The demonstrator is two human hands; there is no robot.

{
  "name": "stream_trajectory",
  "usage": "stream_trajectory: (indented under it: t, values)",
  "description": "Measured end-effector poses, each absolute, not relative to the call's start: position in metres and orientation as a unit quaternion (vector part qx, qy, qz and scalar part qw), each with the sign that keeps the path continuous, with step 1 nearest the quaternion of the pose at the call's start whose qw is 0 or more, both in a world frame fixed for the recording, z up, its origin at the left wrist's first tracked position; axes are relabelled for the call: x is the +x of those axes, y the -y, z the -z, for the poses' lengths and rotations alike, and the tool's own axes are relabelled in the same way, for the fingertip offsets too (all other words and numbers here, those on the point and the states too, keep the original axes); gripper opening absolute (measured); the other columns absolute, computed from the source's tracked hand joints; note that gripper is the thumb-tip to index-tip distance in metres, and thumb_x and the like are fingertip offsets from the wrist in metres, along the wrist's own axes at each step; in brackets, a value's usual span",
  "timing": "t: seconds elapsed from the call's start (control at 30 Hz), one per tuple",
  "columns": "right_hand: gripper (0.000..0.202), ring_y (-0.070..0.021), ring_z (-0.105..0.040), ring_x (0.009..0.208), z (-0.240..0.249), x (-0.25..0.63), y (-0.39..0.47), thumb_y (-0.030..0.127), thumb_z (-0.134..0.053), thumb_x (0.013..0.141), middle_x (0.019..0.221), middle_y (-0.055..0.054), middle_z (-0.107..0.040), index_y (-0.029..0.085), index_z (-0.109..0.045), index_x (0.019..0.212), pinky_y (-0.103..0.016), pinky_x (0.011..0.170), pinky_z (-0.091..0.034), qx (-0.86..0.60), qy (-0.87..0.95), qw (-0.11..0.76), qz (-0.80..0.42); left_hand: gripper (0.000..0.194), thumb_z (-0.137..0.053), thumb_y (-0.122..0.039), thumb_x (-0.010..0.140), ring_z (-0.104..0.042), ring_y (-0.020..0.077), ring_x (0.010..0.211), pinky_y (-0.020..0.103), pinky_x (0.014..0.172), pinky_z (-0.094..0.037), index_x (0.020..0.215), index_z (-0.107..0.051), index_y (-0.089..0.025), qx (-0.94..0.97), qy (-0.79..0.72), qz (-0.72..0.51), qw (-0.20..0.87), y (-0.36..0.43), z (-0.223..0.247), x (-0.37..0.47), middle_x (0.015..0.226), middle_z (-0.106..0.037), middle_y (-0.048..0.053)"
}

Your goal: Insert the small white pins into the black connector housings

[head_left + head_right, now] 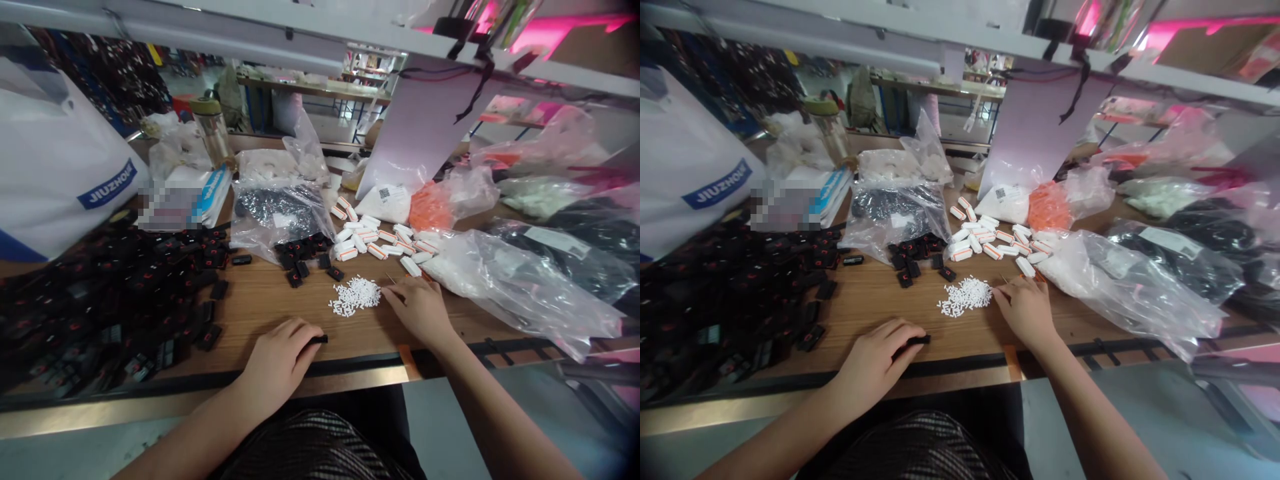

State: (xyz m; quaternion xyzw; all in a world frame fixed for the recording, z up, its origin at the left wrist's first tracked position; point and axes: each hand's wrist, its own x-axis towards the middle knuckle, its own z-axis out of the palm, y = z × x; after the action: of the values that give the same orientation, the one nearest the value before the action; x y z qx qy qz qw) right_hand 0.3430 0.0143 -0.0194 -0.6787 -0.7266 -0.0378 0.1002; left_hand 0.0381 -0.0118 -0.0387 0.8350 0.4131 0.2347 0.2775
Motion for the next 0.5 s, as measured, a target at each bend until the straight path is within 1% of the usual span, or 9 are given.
stream_trajectory:
  t: [0.2,0.3,0.4,0.5]
  values:
    - [0.034,-0.0213,-0.064,0.077,0.02,0.342,-0.025,0.039,-0.055,0.093,0.074,-0.003,-0.072,0.023,-0.076,0.072,-0.036,0.077,-0.035,-0.692,0.712,0.114,-0.032,0.013,-0.06,-0.019,0.095,-0.062,0.023,0.093,0.043,0.086,-0.047,0.106,-0.065,-0.024,0.848,-0.414,-0.232,0.236,0.011,0.037,0.038,0.1,-0.071,0.002]
    - [0.032,-0.0208,-0.065,0.072,0.022,0.34,-0.026,0.037,-0.057,0.089,0.073,-0.003,-0.073,0.022,-0.075,0.067,-0.034,0.073,-0.037,-0.702,0.698,0.131,-0.051,0.013,-0.061,-0.02,0.094,-0.062,0.023,0.092,0.043,0.085,-0.044,0.105,-0.067,-0.024,0.849,-0.409,-0.24,0.231,0.009,0.037,0.038,0.1,-0.073,0.001]
    - [0.025,-0.0196,-0.065,0.065,0.026,0.339,-0.028,0.033,-0.059,0.084,0.07,-0.003,-0.074,0.021,-0.075,0.069,-0.031,0.066,-0.038,-0.718,0.671,0.173,-0.071,0.014,-0.063,-0.021,0.094,-0.062,0.0221,0.092,0.044,0.087,-0.041,0.105,-0.069,-0.027,0.844,-0.403,-0.26,0.24,0.008,0.038,0.037,0.102,-0.075,0.0]
    - [0.022,-0.0184,-0.065,0.063,0.027,0.338,-0.027,0.033,-0.06,0.083,0.069,-0.002,-0.073,0.02,-0.075,0.073,-0.03,0.062,-0.041,-0.722,0.656,0.207,-0.077,0.015,-0.064,-0.021,0.094,-0.063,0.0215,0.091,0.043,0.087,-0.04,0.105,-0.07,-0.029,0.836,-0.402,-0.269,0.259,0.007,0.037,0.037,0.102,-0.075,-0.001]
